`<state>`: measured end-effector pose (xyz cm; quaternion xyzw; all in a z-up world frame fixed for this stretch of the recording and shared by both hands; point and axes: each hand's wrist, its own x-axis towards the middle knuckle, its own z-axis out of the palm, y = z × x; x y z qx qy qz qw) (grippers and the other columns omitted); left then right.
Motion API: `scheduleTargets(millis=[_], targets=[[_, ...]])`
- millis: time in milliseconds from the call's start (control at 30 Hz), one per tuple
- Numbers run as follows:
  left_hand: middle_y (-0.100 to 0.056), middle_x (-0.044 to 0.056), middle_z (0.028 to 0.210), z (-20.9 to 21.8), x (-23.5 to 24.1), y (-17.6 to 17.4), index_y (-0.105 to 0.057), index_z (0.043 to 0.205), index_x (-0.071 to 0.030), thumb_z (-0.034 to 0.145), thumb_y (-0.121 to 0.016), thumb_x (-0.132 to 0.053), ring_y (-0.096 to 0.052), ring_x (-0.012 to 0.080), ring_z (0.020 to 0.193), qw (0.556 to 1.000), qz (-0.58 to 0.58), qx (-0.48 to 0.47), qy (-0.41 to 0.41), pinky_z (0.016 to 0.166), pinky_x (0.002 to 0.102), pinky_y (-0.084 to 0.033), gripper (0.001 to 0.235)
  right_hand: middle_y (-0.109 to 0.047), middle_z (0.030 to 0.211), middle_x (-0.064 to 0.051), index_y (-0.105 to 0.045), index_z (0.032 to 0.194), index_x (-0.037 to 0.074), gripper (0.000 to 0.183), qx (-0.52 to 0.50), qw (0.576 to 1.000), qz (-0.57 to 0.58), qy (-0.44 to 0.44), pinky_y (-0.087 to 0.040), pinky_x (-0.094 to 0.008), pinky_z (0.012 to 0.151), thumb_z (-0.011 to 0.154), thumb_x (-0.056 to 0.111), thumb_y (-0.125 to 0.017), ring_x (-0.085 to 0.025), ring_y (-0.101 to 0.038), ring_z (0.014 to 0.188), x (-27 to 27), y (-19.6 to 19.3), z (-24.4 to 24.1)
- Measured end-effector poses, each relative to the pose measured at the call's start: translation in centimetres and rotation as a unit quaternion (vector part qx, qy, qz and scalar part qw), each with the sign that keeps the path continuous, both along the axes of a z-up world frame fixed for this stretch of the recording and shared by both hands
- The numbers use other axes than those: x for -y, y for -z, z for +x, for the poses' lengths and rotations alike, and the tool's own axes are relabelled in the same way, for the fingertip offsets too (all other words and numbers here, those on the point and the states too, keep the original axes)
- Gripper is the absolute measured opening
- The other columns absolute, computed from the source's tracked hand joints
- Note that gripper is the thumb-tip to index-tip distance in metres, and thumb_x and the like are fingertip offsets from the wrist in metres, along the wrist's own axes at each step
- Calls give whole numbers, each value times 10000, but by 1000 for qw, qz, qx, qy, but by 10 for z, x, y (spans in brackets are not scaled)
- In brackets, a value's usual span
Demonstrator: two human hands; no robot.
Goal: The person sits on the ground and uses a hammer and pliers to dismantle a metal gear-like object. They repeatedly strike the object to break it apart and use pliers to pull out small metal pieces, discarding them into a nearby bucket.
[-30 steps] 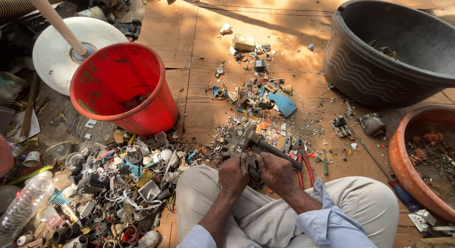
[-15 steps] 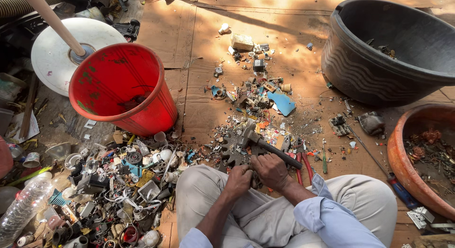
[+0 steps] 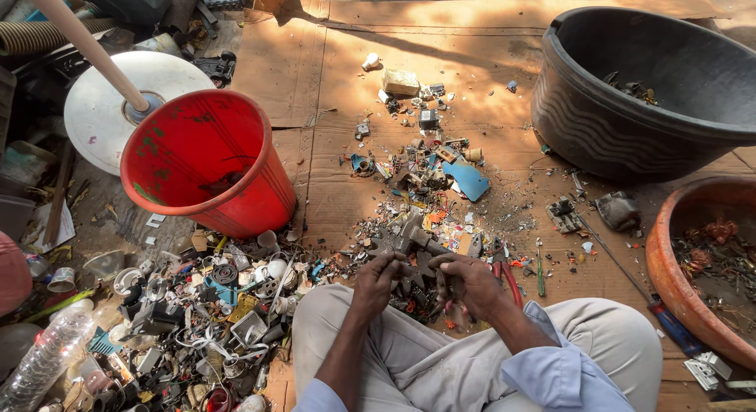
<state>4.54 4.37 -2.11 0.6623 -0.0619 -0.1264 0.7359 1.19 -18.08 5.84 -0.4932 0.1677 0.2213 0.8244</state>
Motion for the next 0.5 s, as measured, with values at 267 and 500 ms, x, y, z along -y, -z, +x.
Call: scheduleTargets(millis=[267, 500], targets=[[-771, 110, 838, -31, 18, -19, -730, 1180, -63, 984, -637, -98, -757, 192, 730, 976, 163, 132, 62, 682, 325, -581, 219, -740, 920, 8, -746, 1112, 14, 216, 237, 924, -298, -31, -558, -245, 719, 938, 136, -712, -55, -666, 814, -20, 23, -10], [-737, 116, 837, -30, 9, -37, -740, 1173, -85, 810, -680, 21, -696, 289, 668, 892, 259, 365, -61, 602, 407, -550, 383, -649, 843, 18, -740, 1100, 52, 139, 273, 923, -273, -3, -508, -237, 633, 980, 77, -673, -54, -579, 716, -22, 40, -13]])
